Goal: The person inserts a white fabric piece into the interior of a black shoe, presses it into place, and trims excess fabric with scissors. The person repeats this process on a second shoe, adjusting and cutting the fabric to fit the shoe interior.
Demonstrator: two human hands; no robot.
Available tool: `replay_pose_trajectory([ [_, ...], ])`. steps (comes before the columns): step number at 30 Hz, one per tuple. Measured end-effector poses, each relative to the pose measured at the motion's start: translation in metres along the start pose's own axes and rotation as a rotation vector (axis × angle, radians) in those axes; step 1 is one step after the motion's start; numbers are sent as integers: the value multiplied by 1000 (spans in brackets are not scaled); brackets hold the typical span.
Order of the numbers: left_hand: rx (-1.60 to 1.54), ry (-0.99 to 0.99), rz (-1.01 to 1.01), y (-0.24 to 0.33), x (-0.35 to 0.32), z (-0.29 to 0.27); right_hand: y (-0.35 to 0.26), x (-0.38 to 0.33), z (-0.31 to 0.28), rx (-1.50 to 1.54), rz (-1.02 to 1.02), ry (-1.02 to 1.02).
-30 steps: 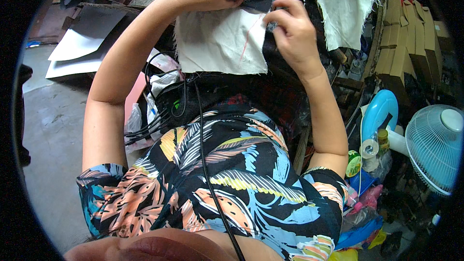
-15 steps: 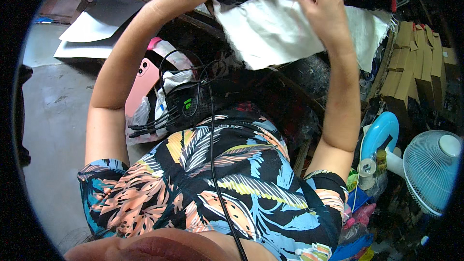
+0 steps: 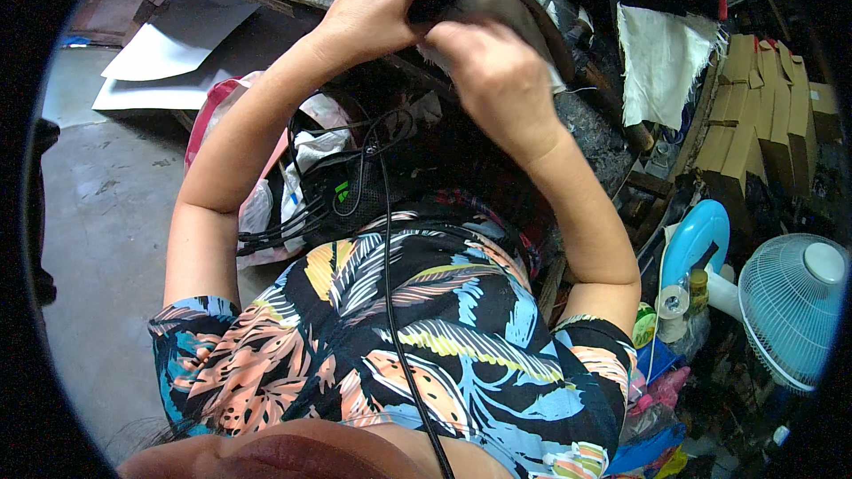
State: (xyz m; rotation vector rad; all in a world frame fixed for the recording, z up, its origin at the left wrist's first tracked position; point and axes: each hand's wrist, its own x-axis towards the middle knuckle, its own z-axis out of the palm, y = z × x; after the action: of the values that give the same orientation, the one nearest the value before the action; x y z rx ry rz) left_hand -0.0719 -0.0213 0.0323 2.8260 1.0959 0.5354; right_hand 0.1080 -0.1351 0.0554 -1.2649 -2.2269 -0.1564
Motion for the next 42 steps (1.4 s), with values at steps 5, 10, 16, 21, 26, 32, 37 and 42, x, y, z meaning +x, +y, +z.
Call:
replay_pose_trajectory([
  [5, -164, -22, -61, -11, 7, -8, 39, 0, 1, -176, 102, 30],
  [10, -157, -79, -68, -19, 15, -7, 17, 1, 5, -199, 85, -29],
  [16, 73, -345, -52, -37, 44, 14, -6, 1, 38, 130, 231, 11],
  [21, -52, 46, 102, -46, 34, 36, -5, 9, 53, 245, 166, 15],
  [26, -213, 98, 74, -34, 15, 26, -5, 12, 31, 490, -3, -50],
  [32, -13, 14, 172, -16, -17, 10, 20, -1, 26, 131, 254, 73],
  [37, -44, 112, 363, -16, -23, 9, 33, -8, 35, 244, 329, 138],
  [42, -209, 59, 370, -21, -33, 7, 34, -6, 28, 364, 392, 95],
])
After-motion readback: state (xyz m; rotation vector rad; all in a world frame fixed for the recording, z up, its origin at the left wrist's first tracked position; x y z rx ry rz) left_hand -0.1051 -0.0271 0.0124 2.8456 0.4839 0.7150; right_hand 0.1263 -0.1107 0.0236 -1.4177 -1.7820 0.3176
